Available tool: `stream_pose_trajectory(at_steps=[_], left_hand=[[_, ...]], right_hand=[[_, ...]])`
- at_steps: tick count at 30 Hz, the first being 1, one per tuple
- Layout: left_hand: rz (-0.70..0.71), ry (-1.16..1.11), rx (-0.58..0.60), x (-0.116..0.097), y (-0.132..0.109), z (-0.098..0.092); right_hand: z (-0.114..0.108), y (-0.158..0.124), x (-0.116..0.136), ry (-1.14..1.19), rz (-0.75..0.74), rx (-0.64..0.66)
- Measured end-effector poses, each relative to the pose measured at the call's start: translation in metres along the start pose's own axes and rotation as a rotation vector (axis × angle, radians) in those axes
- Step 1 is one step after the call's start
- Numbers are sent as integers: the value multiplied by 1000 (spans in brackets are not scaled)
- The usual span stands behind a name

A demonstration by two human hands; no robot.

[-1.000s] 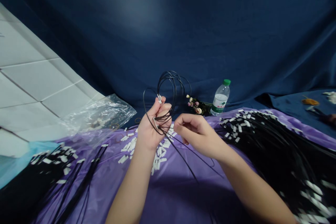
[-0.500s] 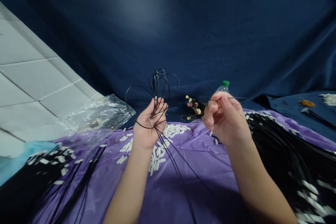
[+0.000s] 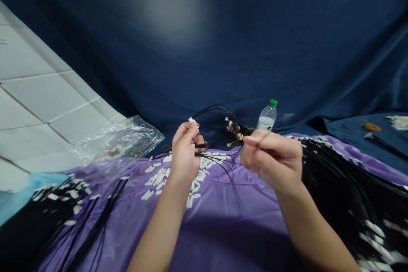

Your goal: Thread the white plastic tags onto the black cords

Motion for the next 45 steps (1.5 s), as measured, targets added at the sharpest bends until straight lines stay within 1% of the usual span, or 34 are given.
stream_pose_trajectory(at_steps=[2, 4, 6, 8, 12, 15, 19, 23, 26, 33, 36, 41, 45], left_hand=[[-9, 41, 75, 1, -3, 7], [-30, 57, 136, 1, -6, 13], [-47, 59, 174, 1, -9, 16], [-58, 53, 197, 1, -10, 17], [-83, 48, 253, 1, -14, 21], [-86, 40, 303, -1, -17, 25], [-84, 21, 353, -2, -19, 28], [-84, 23, 368, -2, -20, 30], [-74, 43, 367, -3, -20, 30], [-12, 115, 349, -6, -20, 31], [13, 144, 354, -6, -20, 32], [26, 175, 355, -2, -20, 32], [52, 199, 336, 3, -19, 31]], right_hand=[[-4, 4, -15, -139, 110, -63], [-9, 7, -22, -300, 177, -107], [-14, 10, -20, -444, 175, -142], [-15, 12, -17, -530, 144, -137], [-8, 12, -16, -596, 91, -51], [-6, 11, -17, -598, 77, -42], [-6, 11, -20, -573, 111, -34], [-7, 10, -21, -568, 156, -22], [-9, 10, -20, -559, 163, -44], [-9, 8, -23, -507, 193, -76], [-8, 7, -22, -575, 160, -84], [0, 7, -11, -735, 54, -76], [7, 7, -7, -783, -9, -80]])
Point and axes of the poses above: each hand's wrist, its own y-axis towards the middle knuckle, its own z-axis out of the palm, x = y × z, the point moved 9 cm from there along y, towards the middle knuckle, and after that the axes turned 1 degree about -y, right-handed, at the moved point
